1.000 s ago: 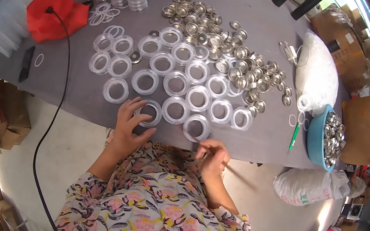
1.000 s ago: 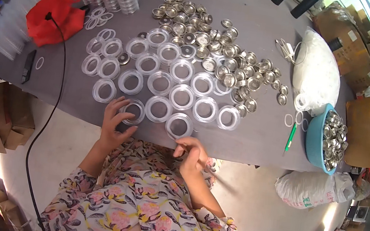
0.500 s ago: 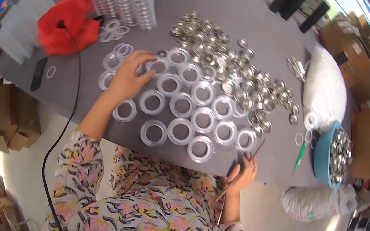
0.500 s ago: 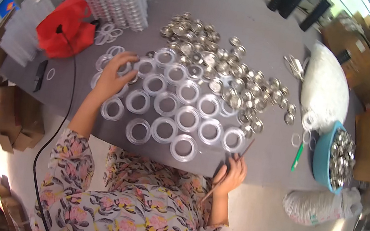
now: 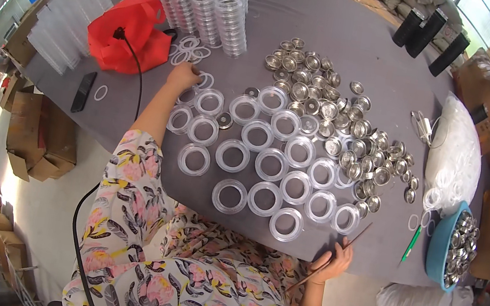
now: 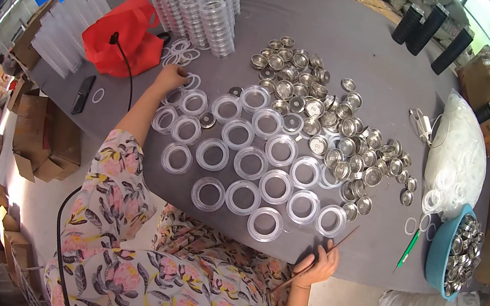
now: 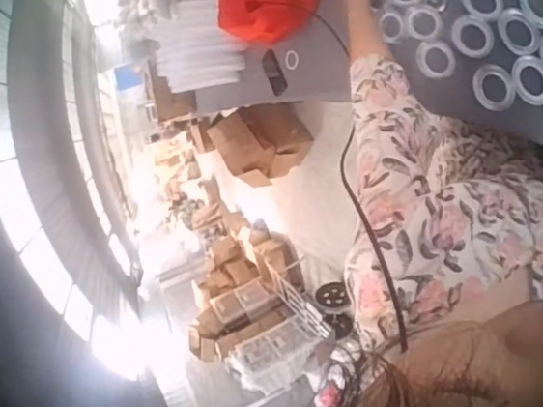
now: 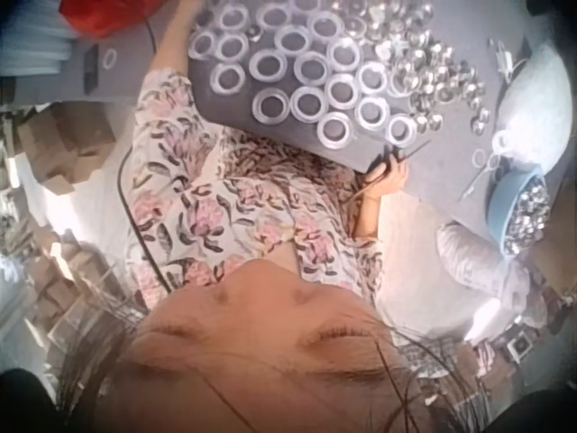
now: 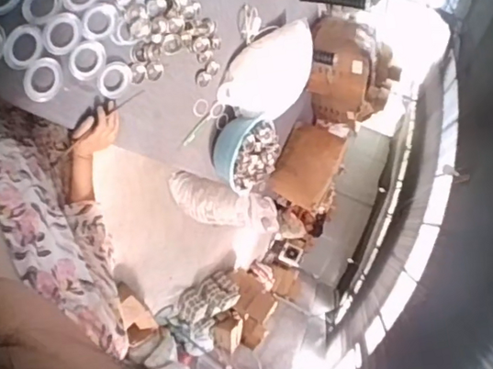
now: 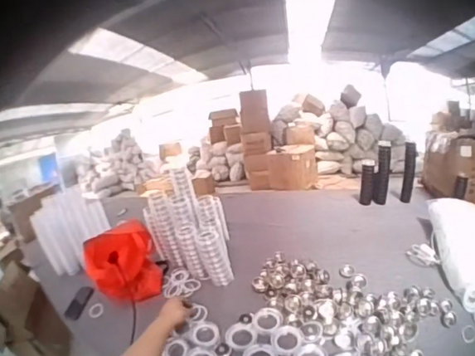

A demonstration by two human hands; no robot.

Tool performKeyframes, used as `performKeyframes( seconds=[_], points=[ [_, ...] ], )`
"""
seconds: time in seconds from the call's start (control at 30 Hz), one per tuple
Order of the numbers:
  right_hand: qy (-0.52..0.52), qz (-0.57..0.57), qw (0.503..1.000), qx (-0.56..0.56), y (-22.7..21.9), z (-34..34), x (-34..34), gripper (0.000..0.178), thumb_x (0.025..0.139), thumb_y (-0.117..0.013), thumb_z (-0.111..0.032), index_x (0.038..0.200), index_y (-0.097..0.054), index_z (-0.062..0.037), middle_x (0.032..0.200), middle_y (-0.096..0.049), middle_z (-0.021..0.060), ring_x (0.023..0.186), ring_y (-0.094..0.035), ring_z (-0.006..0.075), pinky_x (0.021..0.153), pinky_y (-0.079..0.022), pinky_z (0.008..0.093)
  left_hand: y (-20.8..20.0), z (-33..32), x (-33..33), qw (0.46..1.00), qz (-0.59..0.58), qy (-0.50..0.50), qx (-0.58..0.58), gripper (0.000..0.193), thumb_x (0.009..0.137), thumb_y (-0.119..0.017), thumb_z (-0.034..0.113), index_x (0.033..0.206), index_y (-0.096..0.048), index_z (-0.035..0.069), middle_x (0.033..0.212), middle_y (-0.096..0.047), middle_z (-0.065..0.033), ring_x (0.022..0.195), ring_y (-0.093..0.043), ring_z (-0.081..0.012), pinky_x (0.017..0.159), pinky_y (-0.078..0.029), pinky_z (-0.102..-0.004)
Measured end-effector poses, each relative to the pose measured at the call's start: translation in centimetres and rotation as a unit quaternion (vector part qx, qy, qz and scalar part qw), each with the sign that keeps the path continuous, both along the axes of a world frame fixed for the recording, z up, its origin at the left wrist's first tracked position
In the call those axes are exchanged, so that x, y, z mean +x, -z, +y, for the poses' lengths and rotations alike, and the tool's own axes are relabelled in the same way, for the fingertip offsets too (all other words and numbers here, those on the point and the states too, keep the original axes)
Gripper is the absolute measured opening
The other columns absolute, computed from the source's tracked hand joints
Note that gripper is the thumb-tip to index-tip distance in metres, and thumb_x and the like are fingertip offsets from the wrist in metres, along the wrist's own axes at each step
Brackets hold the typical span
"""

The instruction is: The person assembles small circular components on a table, placing white rings into clear plastic containers and using a wooden stick to adjust them. The person handles multiple items one by one, organizing them into neat stacks.

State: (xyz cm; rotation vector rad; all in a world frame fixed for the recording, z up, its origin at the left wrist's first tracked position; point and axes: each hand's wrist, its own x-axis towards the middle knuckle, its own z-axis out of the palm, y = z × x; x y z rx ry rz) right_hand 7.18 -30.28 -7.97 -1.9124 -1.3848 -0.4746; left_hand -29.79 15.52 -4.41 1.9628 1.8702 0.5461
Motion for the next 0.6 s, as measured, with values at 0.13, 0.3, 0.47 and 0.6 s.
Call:
performKeyframes(
  seconds=[0.13,0.3,0.47,0.6],
  points=[
    [-0.013,0.004,1.000,-0.004,-0.5,0.3,0.0,0.024,0.084,-0.044,-0.021,0.096,-0.054,-0.0023,0.108,-0.058,0.0197,0.102,-0.049,0.0392,0.090,-0.037,0.0470,-0.7,-0.4,0.3,0.998,-0.015,-0.039,0.049,0.021,0.064,-0.073,0.018,0.079,-0.066,0.003,0.073,-0.065,-0.0090,0.067,-0.061,-0.0169,0.065,-0.047,-0.0290],
    [-0.003,0.010,1.000,0.002,-0.3,0.1,-0.1,0.027,0.085,-0.044,-0.024,0.096,-0.055,-0.0020,0.108,-0.059,0.0189,0.101,-0.050,0.0391,0.090,-0.037,0.0467,-5.5,-7.6,4.1,0.941,-0.309,0.030,0.137,0.011,0.068,-0.070,0.004,0.077,-0.064,0.004,0.070,-0.062,-0.0050,0.064,-0.056,-0.0116,0.059,-0.043,-0.0243],
    [-0.014,0.020,1.000,0.004,-0.4,0.3,-0.3,0.028,0.085,-0.044,-0.026,0.096,-0.056,-0.0019,0.109,-0.059,0.0183,0.102,-0.050,0.0398,0.091,-0.037,0.0462,-5.9,-22.0,5.6,0.868,-0.104,0.339,0.347,0.015,0.066,-0.067,0.005,0.078,-0.060,0.010,0.077,-0.058,-0.0005,0.072,-0.054,-0.0169,0.063,-0.040,-0.0296],
    [-0.033,0.101,0.992,0.071,-0.9,0.5,-0.6,0.032,0.089,-0.041,-0.027,0.098,-0.055,0.0003,0.104,-0.060,0.0189,0.102,-0.052,0.0359,0.090,-0.037,0.0451,-3.6,-28.4,4.9,0.861,-0.008,0.383,0.335,0.024,0.059,-0.065,0.011,0.083,-0.059,0.010,0.084,-0.058,0.0001,0.076,-0.054,-0.0179,0.066,-0.040,-0.0321]
  ],
)
